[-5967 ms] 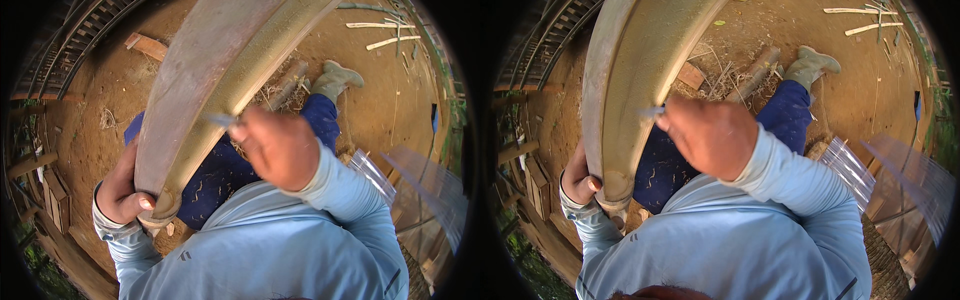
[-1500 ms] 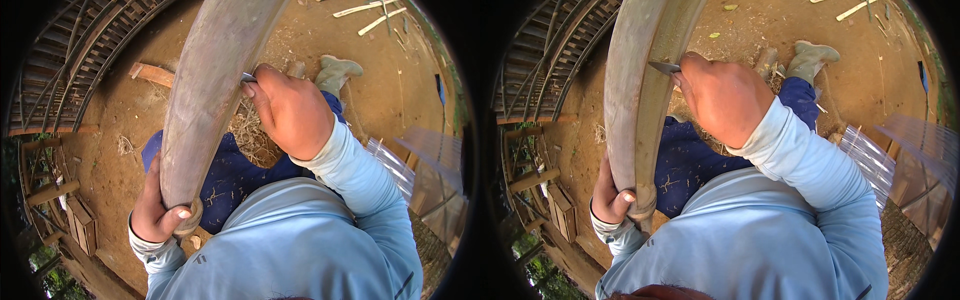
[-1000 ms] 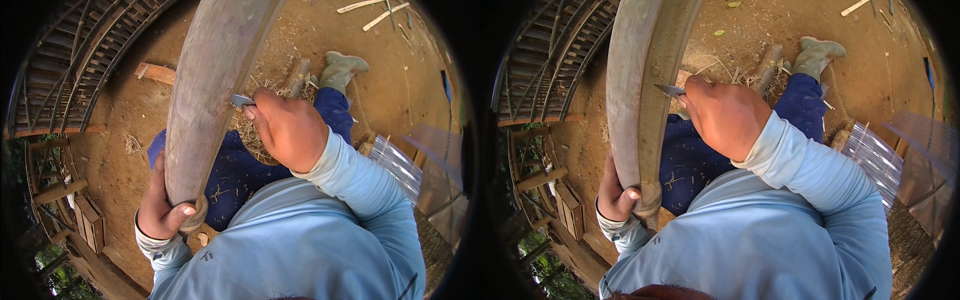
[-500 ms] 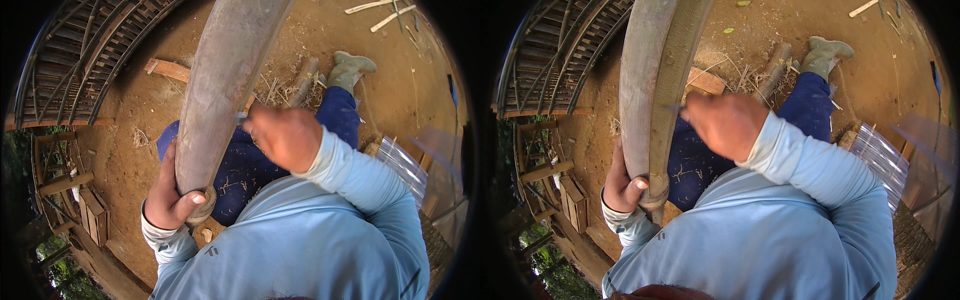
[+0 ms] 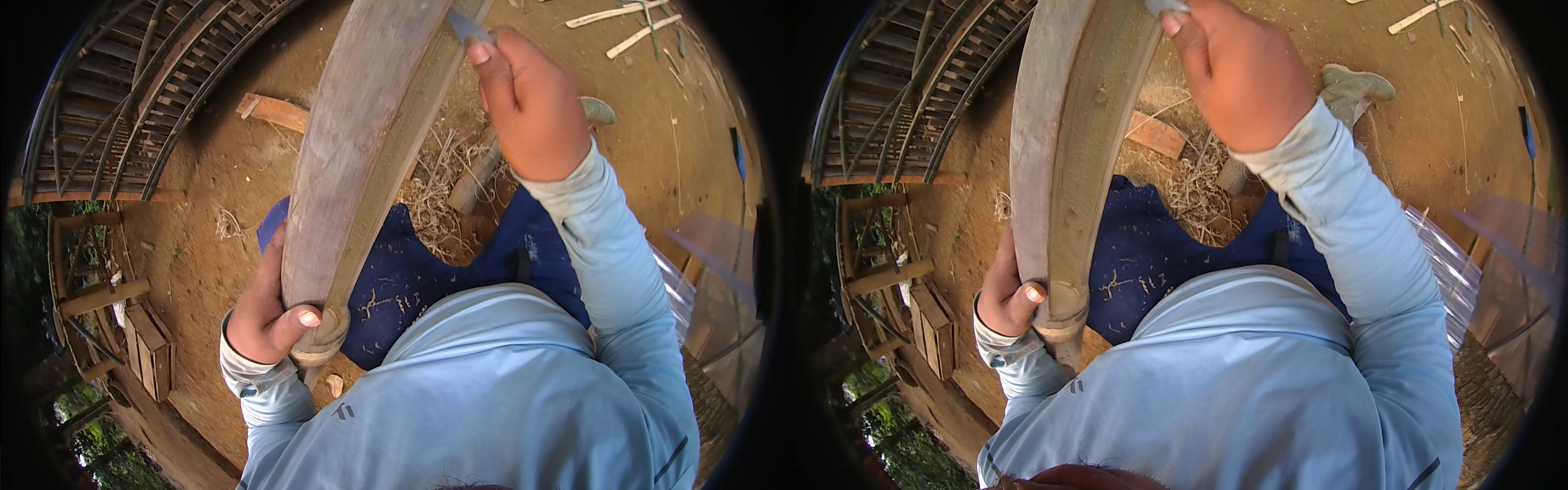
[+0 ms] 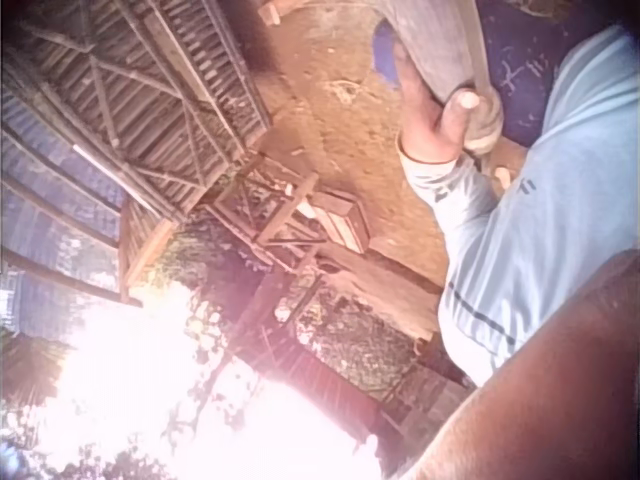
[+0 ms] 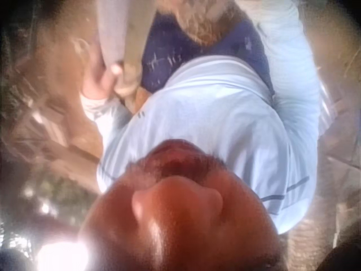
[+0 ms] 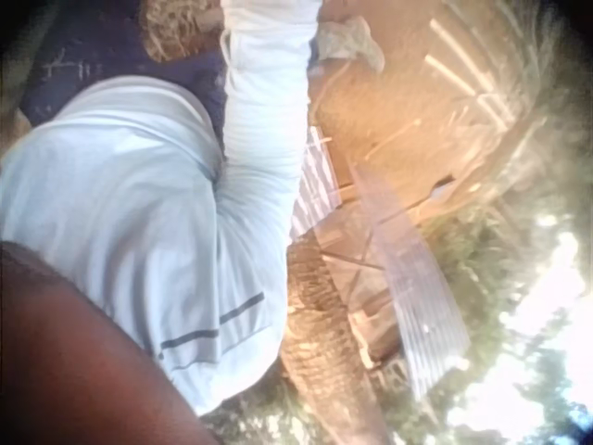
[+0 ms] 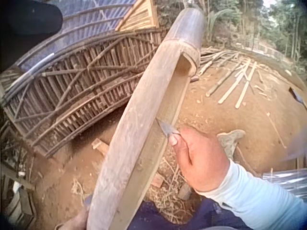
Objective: The person holds a long curved bamboo piece and uses a small knife to shave and smooth its surface. They rotate the bamboo and continue scraping along its length, producing wood shavings.
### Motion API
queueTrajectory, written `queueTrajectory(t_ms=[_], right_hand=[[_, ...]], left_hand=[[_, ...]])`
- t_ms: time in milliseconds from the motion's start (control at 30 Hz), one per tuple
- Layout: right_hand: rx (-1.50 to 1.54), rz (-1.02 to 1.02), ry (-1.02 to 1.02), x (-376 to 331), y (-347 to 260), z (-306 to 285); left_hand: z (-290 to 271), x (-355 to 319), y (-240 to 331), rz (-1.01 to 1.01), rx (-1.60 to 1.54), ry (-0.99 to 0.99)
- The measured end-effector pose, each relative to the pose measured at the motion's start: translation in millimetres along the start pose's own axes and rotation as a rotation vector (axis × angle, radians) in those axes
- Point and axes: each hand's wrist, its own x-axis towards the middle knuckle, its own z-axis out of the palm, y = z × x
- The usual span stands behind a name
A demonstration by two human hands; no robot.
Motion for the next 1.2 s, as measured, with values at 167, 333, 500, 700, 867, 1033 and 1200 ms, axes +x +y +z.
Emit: queueTrajectory(t_ms=[167,333,500,700,867,1033,1200], right_hand=[[-0.022,-0.132,-0.018,-21.7,-7.6,15.7],[0.004,-0.086,-0.087,-27.8,-11.8,15.4],[0.019,-0.054,-0.156,-34.3,-13.7,14.2],[0.014,-0.038,-0.21,-39.0,-16.0,10.6],[0.058,-0.064,-0.261,-51.0,-13.3,14.8],[0.117,-0.115,-0.664,-104.3,-35.9,39.5],[0.137,-0.147,-0.604,-96.9,-36.3,37.0]], left_hand=[[-1.4,1.8,1.1,-0.014,-0.036,0.004],[-7.0,2.0,-4.5,-0.013,0.007,-0.004],[-7.0,0.9,-7.2,-0.003,-0.029,-0.001],[-7.0,0.9,-8.3,-0.018,-0.053,-0.005],[-4.3,0.9,-8.5,-0.023,-0.093,0.014],[-3.2,0.6,-6.8,-0.016,-0.047,0.022],[-8.3,-1.0,-12.7,0.005,-0.027,0.006]])
